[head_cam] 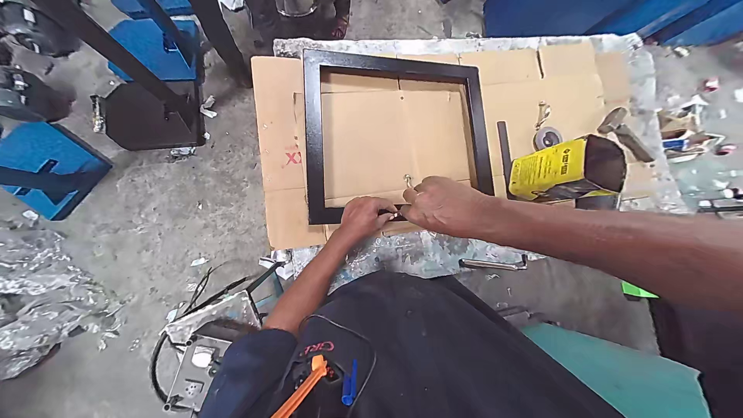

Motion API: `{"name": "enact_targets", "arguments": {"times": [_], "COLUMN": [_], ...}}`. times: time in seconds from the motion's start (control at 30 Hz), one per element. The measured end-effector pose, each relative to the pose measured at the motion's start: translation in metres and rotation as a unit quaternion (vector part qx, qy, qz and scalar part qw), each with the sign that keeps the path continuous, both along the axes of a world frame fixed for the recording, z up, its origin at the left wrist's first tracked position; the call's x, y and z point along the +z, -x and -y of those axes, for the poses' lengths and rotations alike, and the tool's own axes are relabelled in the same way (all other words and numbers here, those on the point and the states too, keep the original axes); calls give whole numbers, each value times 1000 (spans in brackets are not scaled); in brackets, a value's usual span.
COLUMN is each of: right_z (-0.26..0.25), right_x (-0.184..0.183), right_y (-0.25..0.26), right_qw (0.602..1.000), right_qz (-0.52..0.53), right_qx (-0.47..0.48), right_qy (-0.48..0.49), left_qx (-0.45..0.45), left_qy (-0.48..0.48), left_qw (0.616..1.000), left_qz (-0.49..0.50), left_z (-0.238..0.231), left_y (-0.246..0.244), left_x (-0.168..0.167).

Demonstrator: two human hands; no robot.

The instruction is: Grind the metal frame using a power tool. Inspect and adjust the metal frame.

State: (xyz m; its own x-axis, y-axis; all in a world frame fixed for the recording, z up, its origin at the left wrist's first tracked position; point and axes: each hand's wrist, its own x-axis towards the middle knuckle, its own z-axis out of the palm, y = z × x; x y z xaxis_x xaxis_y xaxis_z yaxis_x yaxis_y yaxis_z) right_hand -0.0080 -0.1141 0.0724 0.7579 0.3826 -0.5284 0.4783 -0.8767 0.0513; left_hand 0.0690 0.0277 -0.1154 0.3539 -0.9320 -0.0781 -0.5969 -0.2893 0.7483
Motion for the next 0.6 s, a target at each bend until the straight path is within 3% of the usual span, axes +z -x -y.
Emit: {"name": "enact_targets", "arguments": {"times": [0.13, 0.23, 0.6], "right_z": [-7, -13, -6], "right_x": [10, 10, -2], "right_y": [-6, -9, 6], "right_qw": [985, 972, 999], "right_qz": [-87, -118, 19], "right_qx": [-118, -179, -15], "right_qy": [91, 98, 35], "left_qx": [3, -3, -2], "left_qy": [-7, -18, -13], "left_qw": [1000, 1000, 1000], "left_qz": [5, 5, -3], "left_z": [0, 1, 2], "left_y": [1, 0, -1], "left_x": [1, 3, 3]}}
